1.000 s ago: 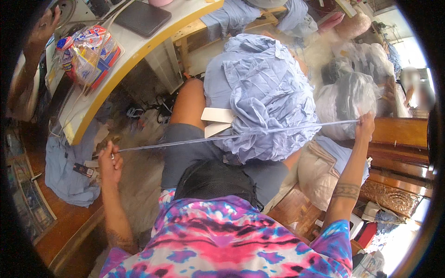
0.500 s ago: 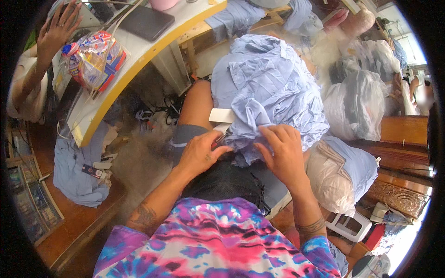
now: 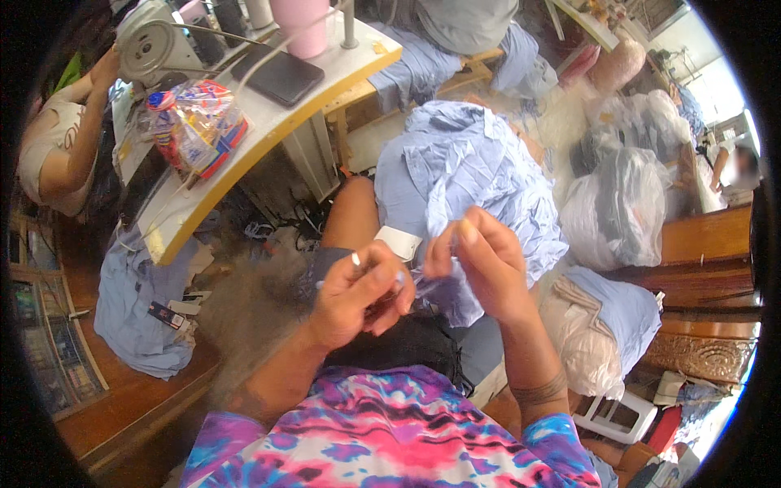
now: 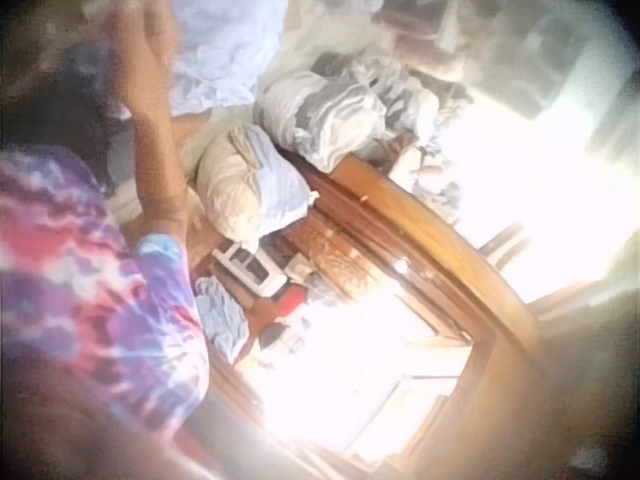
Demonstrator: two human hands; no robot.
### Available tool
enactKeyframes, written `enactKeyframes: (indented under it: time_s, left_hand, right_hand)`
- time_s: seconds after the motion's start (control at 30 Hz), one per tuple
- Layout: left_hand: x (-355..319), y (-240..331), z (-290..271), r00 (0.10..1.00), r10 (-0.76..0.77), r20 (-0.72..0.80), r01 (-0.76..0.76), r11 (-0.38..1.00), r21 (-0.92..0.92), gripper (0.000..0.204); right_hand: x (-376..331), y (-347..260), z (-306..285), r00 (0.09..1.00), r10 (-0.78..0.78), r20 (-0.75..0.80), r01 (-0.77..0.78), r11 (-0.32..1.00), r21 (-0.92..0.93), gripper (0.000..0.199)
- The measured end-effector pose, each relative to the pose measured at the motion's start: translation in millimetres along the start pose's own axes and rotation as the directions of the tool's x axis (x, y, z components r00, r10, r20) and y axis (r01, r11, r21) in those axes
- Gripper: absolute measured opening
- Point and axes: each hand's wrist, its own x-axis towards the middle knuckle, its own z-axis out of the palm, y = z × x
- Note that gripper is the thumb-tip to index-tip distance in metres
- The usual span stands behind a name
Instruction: The person uses small shears to cut and remove cardboard tags from a large pile of light blue shirts, then pulls a long plastic fastener through the fabric and sets each shirt aside.
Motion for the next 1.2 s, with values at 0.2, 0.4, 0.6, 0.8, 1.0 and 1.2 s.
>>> enactKeyframes:
  time_s: [0.2, 0.4, 0.6, 0.8, 1.0, 1.2]
  left_hand:
    - [4, 2, 5, 0.989, -0.022, -0.147, 0.017, 0.999, -0.034, 0.025]
    - [0, 2, -22, 0.958, 0.099, -0.27, -0.133, 0.985, -0.111, 0.022]
    - [-19, 18, -49, 0.894, 0.096, -0.439, -0.122, 0.992, -0.032, 0.03]
    - [-38, 30, -48, 0.889, 0.129, -0.44, -0.145, 0.989, -0.002, 0.03]
    - [-85, 52, -91, 0.741, 0.217, -0.635, -0.216, 0.973, 0.08, 0.028]
    - [-113, 66, -91, 0.733, 0.066, -0.677, 0.326, 0.839, 0.435, 0.022]
  right_hand:
    - [27, 20, -5, 0.986, 0.078, -0.149, -0.076, 0.997, 0.02, 0.041]
    - [37, -18, -89, 0.839, -0.087, -0.537, 0.161, 0.983, 0.092, 0.043]
    - [35, -40, -138, 0.773, -0.281, -0.568, 0.246, 0.959, -0.14, 0.039]
    - [49, -61, -162, 0.68, -0.294, -0.672, 0.32, 0.943, -0.089, 0.039]
    - [41, -137, -274, 0.408, -0.357, -0.84, 0.292, 0.923, -0.25, 0.039]
    - [9, -167, -246, 0.688, -0.211, -0.695, 0.003, 0.958, -0.287, 0.038]
